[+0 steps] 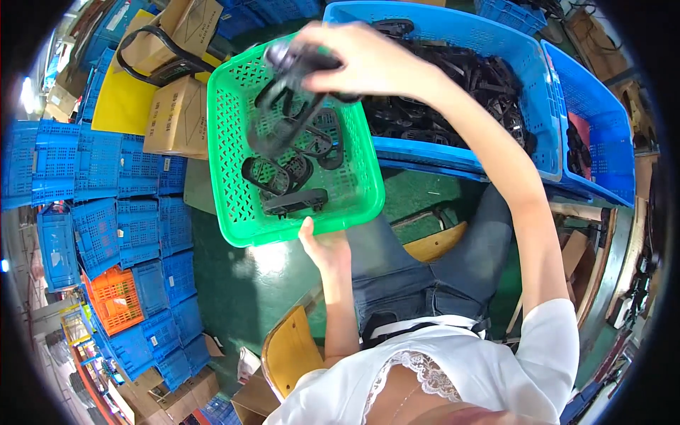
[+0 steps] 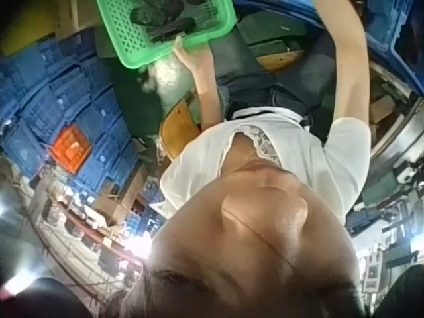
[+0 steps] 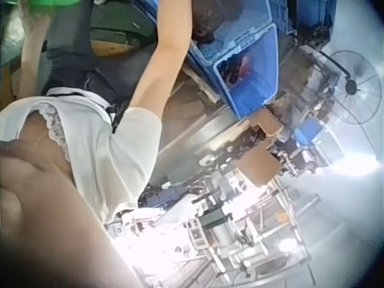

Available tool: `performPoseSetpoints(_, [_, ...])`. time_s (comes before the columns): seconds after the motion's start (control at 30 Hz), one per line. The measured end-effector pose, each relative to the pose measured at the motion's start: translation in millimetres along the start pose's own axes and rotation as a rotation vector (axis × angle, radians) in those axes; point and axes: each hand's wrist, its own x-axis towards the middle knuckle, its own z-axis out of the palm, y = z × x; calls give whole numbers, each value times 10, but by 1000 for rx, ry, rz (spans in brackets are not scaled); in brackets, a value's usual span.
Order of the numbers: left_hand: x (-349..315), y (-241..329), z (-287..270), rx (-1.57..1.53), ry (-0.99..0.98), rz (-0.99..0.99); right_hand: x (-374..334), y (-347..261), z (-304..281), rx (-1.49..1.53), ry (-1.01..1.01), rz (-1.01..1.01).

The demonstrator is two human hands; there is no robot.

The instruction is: Operating a manual press machine to process black plastic parts and then sorting them into a green basket for bagging.

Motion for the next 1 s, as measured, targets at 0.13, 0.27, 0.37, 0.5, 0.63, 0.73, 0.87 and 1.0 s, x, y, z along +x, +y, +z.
performPoseSetpoints(0.13, [25, -20, -62, 9, 27, -4, -105, 81, 163, -175, -77, -292])
performPoseSetpoints(0.27, [47, 64, -199, -39, -5, 5, -144, 331, -156, -152, -26, -82])
performPoseSetpoints(0.37, [67, 17, -174, -56, -36, 22, -520, 1178, -248, -351, -168, 67])
performPoseSetpoints(0.5, [91, 1, -200, -64, -22, -2, -1141, 1847, 316, -649, -881, 766])
performPoseSetpoints(0.63, [69, 50, -216, -27, -35, -18, -1264, 1966, 592, -651, -911, 753])
performPoseSetpoints(0.73, [107, 13, -171, -17, -10, 24, -1189, 2012, 555, -586, -817, 601])
performPoseSetpoints(0.87, [95, -3, -208, -17, -16, 16, -1184, 2011, 517, -622, -744, 450])
performPoseSetpoints(1.0, [39, 44, -42, -46, -3, 9, -1364, 2173, 336, -245, -592, 534])
